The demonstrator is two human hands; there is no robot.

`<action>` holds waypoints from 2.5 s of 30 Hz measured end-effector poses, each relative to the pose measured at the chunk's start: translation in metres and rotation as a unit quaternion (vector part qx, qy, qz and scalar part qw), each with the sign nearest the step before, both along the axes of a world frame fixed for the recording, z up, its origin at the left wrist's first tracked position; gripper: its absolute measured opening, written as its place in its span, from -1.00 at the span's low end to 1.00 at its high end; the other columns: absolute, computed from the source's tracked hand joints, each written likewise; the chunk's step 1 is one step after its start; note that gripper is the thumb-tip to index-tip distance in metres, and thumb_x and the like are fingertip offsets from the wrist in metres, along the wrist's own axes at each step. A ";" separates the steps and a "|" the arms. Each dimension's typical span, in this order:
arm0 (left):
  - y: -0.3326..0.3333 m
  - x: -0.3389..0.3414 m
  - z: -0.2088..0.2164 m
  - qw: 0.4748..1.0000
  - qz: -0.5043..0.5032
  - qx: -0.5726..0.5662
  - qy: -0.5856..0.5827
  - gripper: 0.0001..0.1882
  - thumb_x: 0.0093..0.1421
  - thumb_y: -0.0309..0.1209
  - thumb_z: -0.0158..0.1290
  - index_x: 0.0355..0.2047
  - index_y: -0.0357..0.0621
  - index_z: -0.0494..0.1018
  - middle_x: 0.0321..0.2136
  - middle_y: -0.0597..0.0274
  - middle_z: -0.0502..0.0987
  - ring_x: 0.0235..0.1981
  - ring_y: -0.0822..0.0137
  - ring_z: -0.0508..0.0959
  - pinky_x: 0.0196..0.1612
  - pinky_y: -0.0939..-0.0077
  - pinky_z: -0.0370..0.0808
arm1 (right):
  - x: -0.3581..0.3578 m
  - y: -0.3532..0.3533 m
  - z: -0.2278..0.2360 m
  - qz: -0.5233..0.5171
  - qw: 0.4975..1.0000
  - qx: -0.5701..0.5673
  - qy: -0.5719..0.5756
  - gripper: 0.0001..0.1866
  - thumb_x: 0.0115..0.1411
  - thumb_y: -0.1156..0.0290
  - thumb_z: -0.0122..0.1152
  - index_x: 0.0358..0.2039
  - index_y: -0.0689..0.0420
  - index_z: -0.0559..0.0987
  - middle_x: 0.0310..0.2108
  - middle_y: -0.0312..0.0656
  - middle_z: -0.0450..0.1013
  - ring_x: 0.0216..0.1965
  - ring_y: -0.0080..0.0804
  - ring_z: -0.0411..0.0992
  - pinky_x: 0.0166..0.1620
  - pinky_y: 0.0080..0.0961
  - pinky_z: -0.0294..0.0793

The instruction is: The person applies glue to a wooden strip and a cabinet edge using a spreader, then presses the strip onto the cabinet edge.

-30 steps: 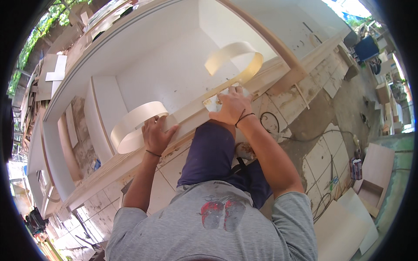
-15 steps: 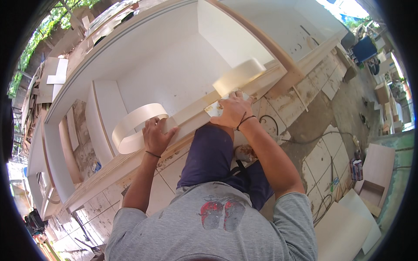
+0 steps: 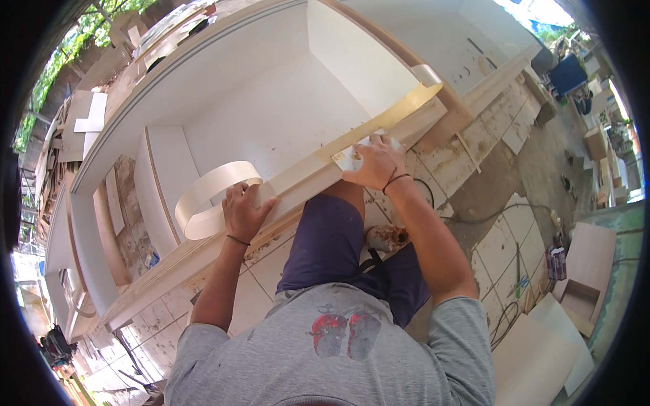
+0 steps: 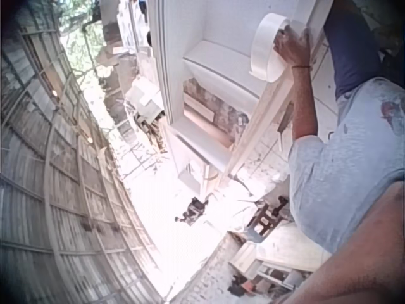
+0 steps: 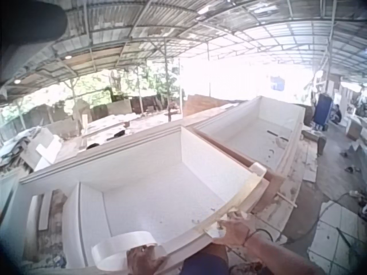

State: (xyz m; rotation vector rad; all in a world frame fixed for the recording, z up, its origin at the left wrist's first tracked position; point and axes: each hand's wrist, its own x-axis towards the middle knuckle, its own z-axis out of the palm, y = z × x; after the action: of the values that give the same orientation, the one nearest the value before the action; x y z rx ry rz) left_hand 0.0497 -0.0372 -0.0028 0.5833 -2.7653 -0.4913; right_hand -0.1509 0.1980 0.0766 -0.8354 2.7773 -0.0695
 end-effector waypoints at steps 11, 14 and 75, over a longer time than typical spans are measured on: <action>0.000 -0.001 -0.003 1.000 -0.001 0.007 0.010 -0.46 0.00 0.02 0.22 -0.13 -0.09 0.55 -0.20 0.16 0.43 -0.08 0.12 0.39 -0.04 0.16 0.31 | 0.001 -0.001 -0.002 0.016 1.000 0.006 -0.001 -0.20 -0.16 -0.24 0.26 0.09 -0.09 0.55 0.23 -0.05 0.26 0.32 -0.03 0.09 0.21 0.35 0.03; -0.001 0.001 -0.003 1.000 0.002 -0.011 0.007 -0.47 0.00 0.02 0.22 -0.13 -0.08 0.55 -0.19 0.17 0.43 -0.08 0.12 0.39 -0.05 0.17 0.30 | 0.007 -0.003 -0.001 0.025 0.999 0.022 0.001 -0.21 -0.17 -0.24 0.26 0.08 -0.09 0.56 0.22 -0.04 0.27 0.31 0.00 0.10 0.20 0.31 0.05; 0.020 -0.030 0.007 1.000 0.007 -0.012 -0.027 -0.43 0.05 0.10 0.18 -0.11 -0.07 0.56 -0.11 0.13 0.51 -0.03 0.11 0.44 0.00 0.16 0.27 | 0.052 -0.005 0.025 0.083 0.995 -0.054 0.033 -0.28 -0.10 -0.17 0.27 0.02 0.02 0.58 0.08 -0.03 0.40 0.20 0.00 0.26 0.13 0.34 0.14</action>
State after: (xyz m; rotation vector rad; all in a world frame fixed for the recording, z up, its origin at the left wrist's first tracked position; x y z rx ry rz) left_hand 0.0193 -0.0171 0.0041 0.6197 -2.8113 -0.4459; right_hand -0.0993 0.1933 0.1016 -1.1119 2.7731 -0.1658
